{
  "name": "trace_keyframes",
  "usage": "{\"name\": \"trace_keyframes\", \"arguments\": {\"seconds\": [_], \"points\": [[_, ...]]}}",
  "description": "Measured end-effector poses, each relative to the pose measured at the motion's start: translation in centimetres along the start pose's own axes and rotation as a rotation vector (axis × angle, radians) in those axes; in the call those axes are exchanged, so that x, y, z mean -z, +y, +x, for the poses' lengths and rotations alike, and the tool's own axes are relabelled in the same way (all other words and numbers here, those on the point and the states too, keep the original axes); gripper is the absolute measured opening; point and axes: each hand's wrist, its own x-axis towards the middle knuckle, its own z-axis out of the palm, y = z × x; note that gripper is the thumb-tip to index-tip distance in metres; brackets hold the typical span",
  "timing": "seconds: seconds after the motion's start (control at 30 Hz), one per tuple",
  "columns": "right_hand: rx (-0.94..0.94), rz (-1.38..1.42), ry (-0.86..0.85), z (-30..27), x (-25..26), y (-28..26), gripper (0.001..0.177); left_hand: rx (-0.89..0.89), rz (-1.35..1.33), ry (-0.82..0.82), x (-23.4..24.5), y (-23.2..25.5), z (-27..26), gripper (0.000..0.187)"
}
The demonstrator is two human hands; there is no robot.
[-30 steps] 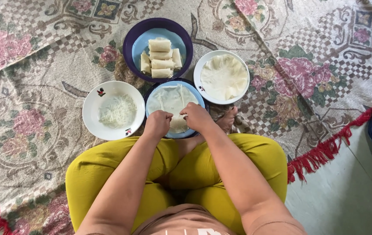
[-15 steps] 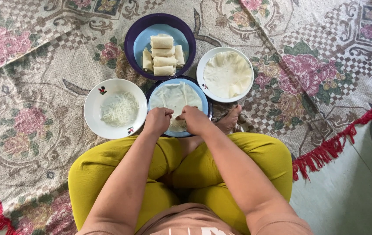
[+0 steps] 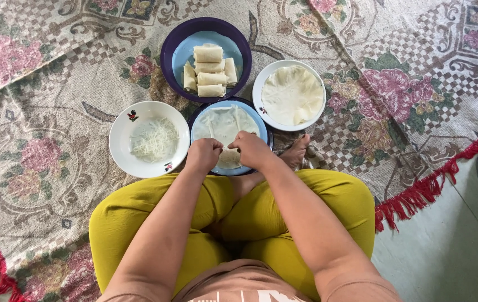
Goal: The person sits on the floor and prepares spring rolls by hand. They place shredded filling onto a thin wrapper, fold the sides, and roll it into a cylinder, then place the finished roll onto a plate.
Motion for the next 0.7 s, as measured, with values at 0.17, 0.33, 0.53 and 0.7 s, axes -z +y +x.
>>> {"name": "trace_keyframes", "arguments": {"seconds": [0.17, 0.33, 0.53, 0.7], "points": [[-0.05, 0.004, -0.002, -0.9, 0.7, 0.4, 0.027, 0.025, -0.065, -0.003, 0.9, -0.1, -0.1, 0.019], [-0.084, -0.013, 0.009, -1.0, 0.8, 0.1, 0.019, 0.024, -0.018, 0.021, 0.3, -0.4, 0.1, 0.017], [-0.056, -0.079, 0.028, -1.0, -0.7, 0.1, 0.052, -0.011, 0.056, 0.01, 0.2, 0.6, -0.6, 0.016], [-0.045, -0.062, 0.036, 0.0, -2.2, 1.4, 0.038, -0.117, 0.126, -0.046, -0.5, 0.1, -0.6, 0.025]]}}
